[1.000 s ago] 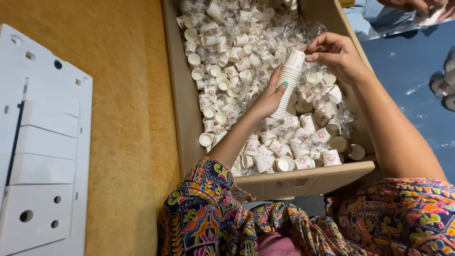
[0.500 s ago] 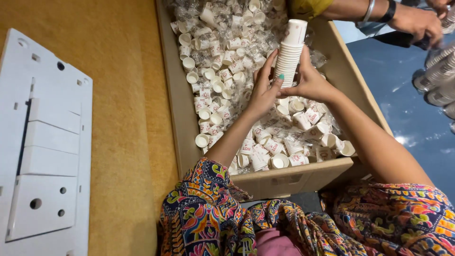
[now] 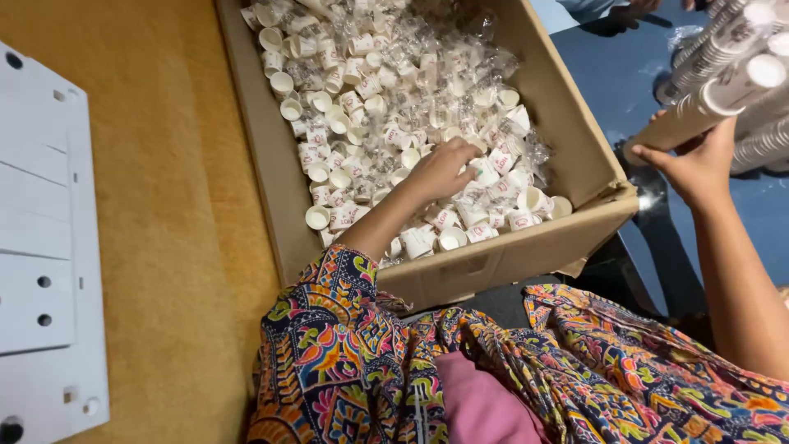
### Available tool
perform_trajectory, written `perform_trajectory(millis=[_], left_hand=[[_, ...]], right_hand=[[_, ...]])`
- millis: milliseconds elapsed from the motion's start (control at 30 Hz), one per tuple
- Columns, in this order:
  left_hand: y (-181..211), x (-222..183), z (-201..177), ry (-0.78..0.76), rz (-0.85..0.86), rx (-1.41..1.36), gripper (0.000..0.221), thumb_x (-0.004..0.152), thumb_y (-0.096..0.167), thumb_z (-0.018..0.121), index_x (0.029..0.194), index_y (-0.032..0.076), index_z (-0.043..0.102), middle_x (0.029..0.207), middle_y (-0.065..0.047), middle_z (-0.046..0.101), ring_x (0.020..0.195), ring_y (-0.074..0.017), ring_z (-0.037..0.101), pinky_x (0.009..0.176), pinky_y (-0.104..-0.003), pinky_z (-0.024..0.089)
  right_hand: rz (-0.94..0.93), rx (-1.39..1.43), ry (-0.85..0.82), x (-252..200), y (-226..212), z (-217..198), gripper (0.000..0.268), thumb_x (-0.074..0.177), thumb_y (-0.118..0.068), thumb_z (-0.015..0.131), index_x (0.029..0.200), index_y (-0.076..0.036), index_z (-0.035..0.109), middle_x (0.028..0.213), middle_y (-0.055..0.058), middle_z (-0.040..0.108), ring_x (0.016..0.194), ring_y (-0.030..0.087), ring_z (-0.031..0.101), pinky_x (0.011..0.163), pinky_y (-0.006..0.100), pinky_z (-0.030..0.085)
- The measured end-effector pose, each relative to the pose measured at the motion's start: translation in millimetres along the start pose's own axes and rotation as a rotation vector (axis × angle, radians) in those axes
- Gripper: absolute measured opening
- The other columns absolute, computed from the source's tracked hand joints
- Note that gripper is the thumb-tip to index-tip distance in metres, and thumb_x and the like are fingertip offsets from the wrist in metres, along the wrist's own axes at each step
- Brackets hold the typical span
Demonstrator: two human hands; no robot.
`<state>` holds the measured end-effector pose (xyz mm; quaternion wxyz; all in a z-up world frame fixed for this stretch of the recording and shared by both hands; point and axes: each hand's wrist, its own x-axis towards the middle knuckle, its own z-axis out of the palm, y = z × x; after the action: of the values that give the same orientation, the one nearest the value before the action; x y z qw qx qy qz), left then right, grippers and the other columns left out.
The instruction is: The person organizes paper cups by hand, stacking them and placing them into plastic bags within a manufacturing or packaging environment.
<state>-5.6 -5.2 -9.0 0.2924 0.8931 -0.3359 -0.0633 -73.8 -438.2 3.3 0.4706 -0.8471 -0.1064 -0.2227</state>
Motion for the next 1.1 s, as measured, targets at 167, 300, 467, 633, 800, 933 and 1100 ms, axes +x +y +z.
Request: perform_trajectory(millis=[167, 300, 467, 633, 800, 933, 1100], left_hand=[[6, -3, 45, -0.162, 0.079, 0.067, 0.071, 0.075, 0.011, 0.074, 0.143, 0.011, 0.051, 0.130, -0.019, 0.058, 0.121, -0.0381, 0.058, 0.097, -0.047, 0.049], [-6, -1, 50, -0.146, 0.009, 0.062, 0.069, 0.074, 0.005, 0.077, 0.140, 0.011, 0.057, 0.125, -0.018, 0.068, 0.117, -0.0362, 0.065, 0.097, -0.046, 0.052], [-11, 9, 33, 0.189, -0.016, -0.157, 0.050, 0.078, 0.012, 0.084, 0.126, 0.007, 0.069, 0.115, -0.017, 0.075, 0.103, -0.0300, 0.074, 0.091, -0.040, 0.057], [38, 23, 8, 0.354, -0.098, -0.646, 0.053, 0.078, 0.021, 0.084, 0.124, 0.003, 0.064, 0.109, -0.006, 0.074, 0.076, -0.0118, 0.071, 0.069, -0.029, 0.058], [76, 8, 6, 0.604, -0.083, -0.674, 0.026, 0.084, 0.022, 0.085, 0.094, 0.000, 0.075, 0.080, -0.001, 0.073, 0.068, -0.0056, 0.063, 0.063, -0.021, 0.051], [88, 8, 1, 0.757, -0.080, -0.923, 0.026, 0.091, 0.025, 0.083, 0.092, 0.000, 0.074, 0.078, 0.000, 0.070, 0.066, -0.0059, 0.056, 0.061, -0.022, 0.045], [92, 7, -10, 0.865, -0.043, -1.040, 0.028, 0.094, 0.029, 0.077, 0.099, 0.002, 0.075, 0.085, 0.000, 0.074, 0.077, -0.0055, 0.062, 0.070, -0.021, 0.049]], right_hand=[[0.116, 0.009, 0.005, -49, 41, -4, 0.080, 0.084, 0.005, 0.093, 0.141, 0.000, 0.037, 0.126, 0.012, 0.060, 0.123, 0.025, 0.067, 0.107, 0.040, 0.059], [0.094, -0.009, 0.038, -58, 27, -1, 0.079, 0.087, 0.000, 0.096, 0.141, -0.001, 0.037, 0.130, 0.012, 0.059, 0.125, 0.025, 0.063, 0.113, 0.040, 0.056], [0.000, 0.018, 0.157, -55, -58, -16, 0.107, 0.074, -0.001, 0.084, 0.157, -0.002, 0.017, 0.148, 0.016, 0.045, 0.139, 0.028, 0.050, 0.116, 0.041, 0.045], [-0.198, -0.395, 0.462, -49, -102, -12, 0.081, 0.081, 0.014, 0.070, 0.151, -0.004, 0.035, 0.137, 0.019, 0.052, 0.131, 0.031, 0.054, 0.114, 0.043, 0.046], [-0.039, 0.118, -0.048, -40, -146, 42, 0.024, 0.095, 0.001, 0.068, 0.119, -0.001, 0.066, 0.118, 0.006, 0.066, 0.106, 0.015, 0.065, 0.089, 0.026, 0.053], [0.095, 0.274, -0.190, -15, -147, 91, 0.029, 0.099, -0.016, 0.071, 0.122, -0.002, 0.063, 0.112, 0.004, 0.069, 0.103, 0.013, 0.066, 0.087, 0.025, 0.053], [0.907, 0.800, -0.372, 11, -154, 116, 0.038, 0.098, -0.045, 0.058, 0.106, -0.009, 0.063, 0.089, 0.007, 0.069, 0.075, 0.020, 0.072, 0.062, 0.032, 0.056]])
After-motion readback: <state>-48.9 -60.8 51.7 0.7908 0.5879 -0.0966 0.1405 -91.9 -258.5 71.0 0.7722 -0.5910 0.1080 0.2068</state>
